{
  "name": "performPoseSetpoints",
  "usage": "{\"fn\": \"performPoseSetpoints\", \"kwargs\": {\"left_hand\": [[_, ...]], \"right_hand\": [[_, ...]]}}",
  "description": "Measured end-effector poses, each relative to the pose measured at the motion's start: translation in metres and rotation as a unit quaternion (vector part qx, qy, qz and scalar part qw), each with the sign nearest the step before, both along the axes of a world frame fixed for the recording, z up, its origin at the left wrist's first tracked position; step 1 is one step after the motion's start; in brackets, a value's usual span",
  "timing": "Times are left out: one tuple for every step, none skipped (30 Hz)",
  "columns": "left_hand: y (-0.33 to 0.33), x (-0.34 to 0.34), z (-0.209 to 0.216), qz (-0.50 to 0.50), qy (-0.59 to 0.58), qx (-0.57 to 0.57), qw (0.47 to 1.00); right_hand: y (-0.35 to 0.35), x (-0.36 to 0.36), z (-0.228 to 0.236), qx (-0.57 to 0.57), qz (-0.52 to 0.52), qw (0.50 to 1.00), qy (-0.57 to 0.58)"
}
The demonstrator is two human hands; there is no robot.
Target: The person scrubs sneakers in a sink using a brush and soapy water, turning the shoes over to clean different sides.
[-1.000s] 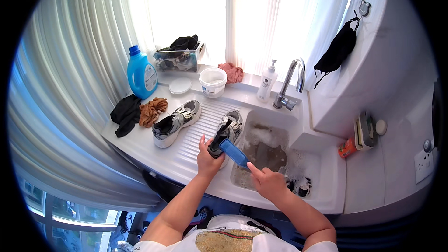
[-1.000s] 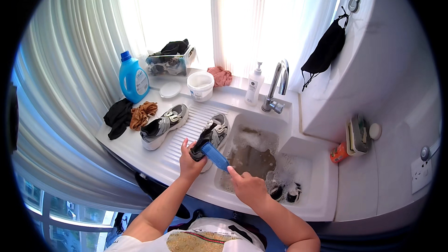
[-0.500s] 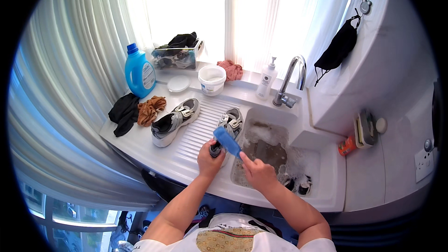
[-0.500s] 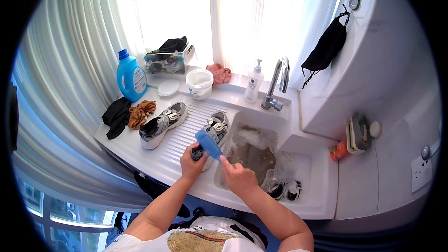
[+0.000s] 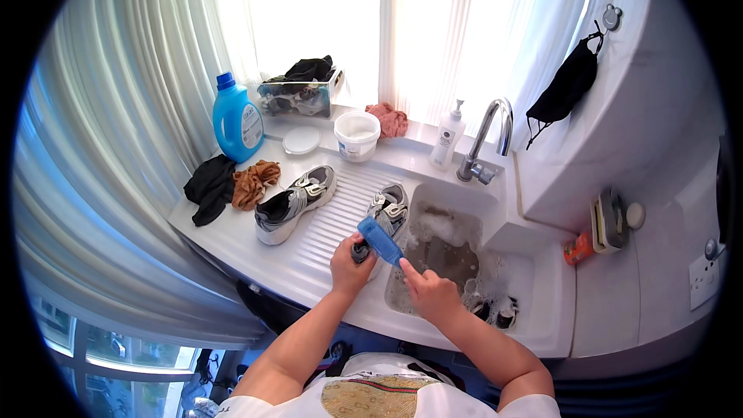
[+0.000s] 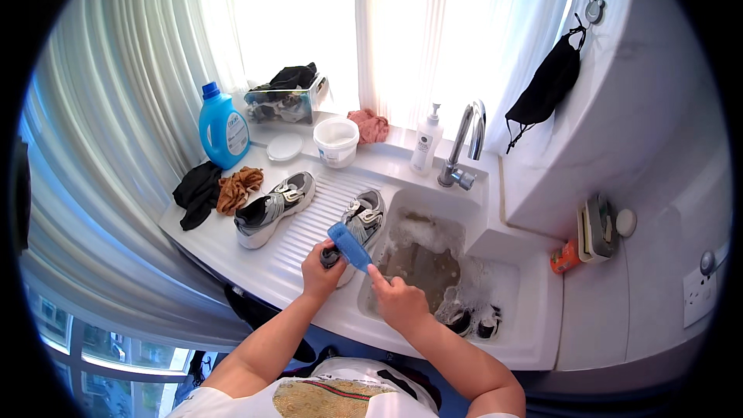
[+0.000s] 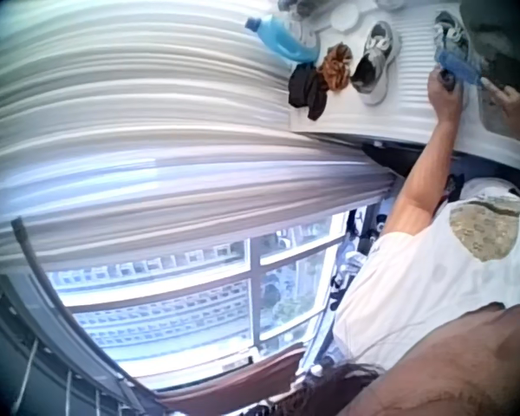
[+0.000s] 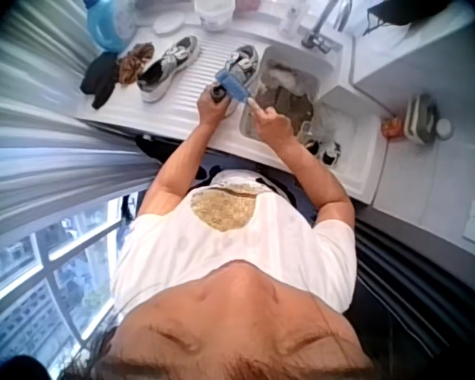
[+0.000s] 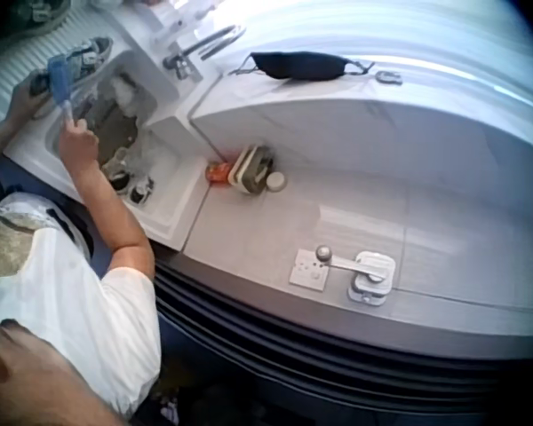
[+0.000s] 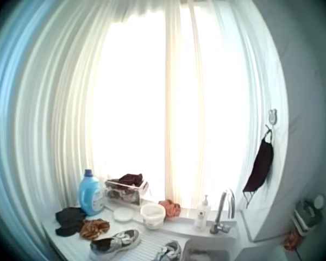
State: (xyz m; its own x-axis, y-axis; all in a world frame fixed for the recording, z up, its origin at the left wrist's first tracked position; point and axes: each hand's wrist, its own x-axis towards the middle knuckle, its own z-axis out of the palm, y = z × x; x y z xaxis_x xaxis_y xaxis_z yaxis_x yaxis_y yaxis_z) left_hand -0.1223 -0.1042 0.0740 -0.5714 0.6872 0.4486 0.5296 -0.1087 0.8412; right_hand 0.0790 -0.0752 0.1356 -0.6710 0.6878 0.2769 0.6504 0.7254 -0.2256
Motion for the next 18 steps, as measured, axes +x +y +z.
{"fn": "performPoseSetpoints", "kwargs": {"left_hand": [[0.0, 0.0, 0.002, -0.003, 0.0, -0.012, 1.0], [-0.001, -0.001, 0.001, 0.001, 0.002, 0.0, 1.0], [0.001, -0.002, -0.002, 0.003, 0.003, 0.011, 1.0], [0.001, -0.002, -0.004, 0.005, 0.005, 0.023, 1.0], [0.001, -0.001, -0.002, 0.001, 0.019, 0.029, 0.999], [0.002, -0.001, -0.002, -0.002, 0.012, 0.027, 1.0], [0.003, -0.001, -0.005, -0.005, 0.004, 0.026, 1.0], [0.003, -0.001, -0.008, -0.005, -0.004, 0.024, 1.0], [0.001, -0.002, -0.01, -0.007, 0.003, 0.026, 1.0], [0.001, -0.004, -0.011, -0.007, 0.008, 0.033, 0.999], [-0.001, -0.003, -0.01, -0.009, 0.01, 0.036, 0.999], [-0.003, -0.002, -0.007, -0.01, 0.012, 0.039, 0.999], [0.0, -0.001, -0.003, -0.009, -0.003, 0.042, 0.999], [0.001, -0.001, -0.002, -0.008, 0.001, 0.04, 0.999], [0.002, -0.002, -0.001, -0.007, 0.004, 0.038, 0.999], [0.002, -0.001, -0.002, -0.006, 0.008, 0.037, 0.999], [0.003, -0.002, -0.005, -0.005, -0.004, 0.043, 0.999], [0.001, -0.002, 0.003, -0.012, -0.024, -0.006, 1.0]], "right_hand": [[-0.002, 0.001, 0.0, -0.014, 0.01, 1.0, -0.008], [0.002, -0.003, 0.001, -0.018, -0.008, 1.0, 0.008], [0.014, -0.01, 0.001, -0.022, -0.029, 0.999, 0.025], [0.024, -0.017, 0.0, -0.026, -0.049, 0.998, 0.041], [0.035, -0.022, -0.001, -0.063, -0.067, 0.992, 0.086], [0.04, -0.022, -0.006, -0.11, -0.057, 0.984, 0.131], [0.044, -0.02, -0.012, -0.157, -0.047, 0.971, 0.175], [0.046, -0.02, -0.011, -0.203, -0.033, 0.954, 0.217], [0.038, -0.017, -0.011, -0.25, -0.019, 0.939, 0.235], [0.033, -0.013, -0.007, -0.244, -0.002, 0.944, 0.224], [0.025, -0.007, 0.002, -0.24, 0.013, 0.947, 0.211], [0.021, -0.004, 0.007, -0.237, 0.028, 0.951, 0.197], [0.025, -0.004, 0.002, -0.207, 0.026, 0.963, 0.172], [0.03, -0.004, -0.001, -0.169, 0.016, 0.972, 0.162], [0.036, -0.006, -0.001, -0.13, 0.006, 0.98, 0.151], [0.04, -0.007, -0.001, -0.091, -0.004, 0.986, 0.14], [0.041, -0.009, 0.0, -0.089, -0.005, 0.986, 0.14], [0.035, -0.007, 0.005, -0.081, 0.019, 0.992, 0.098]]}}
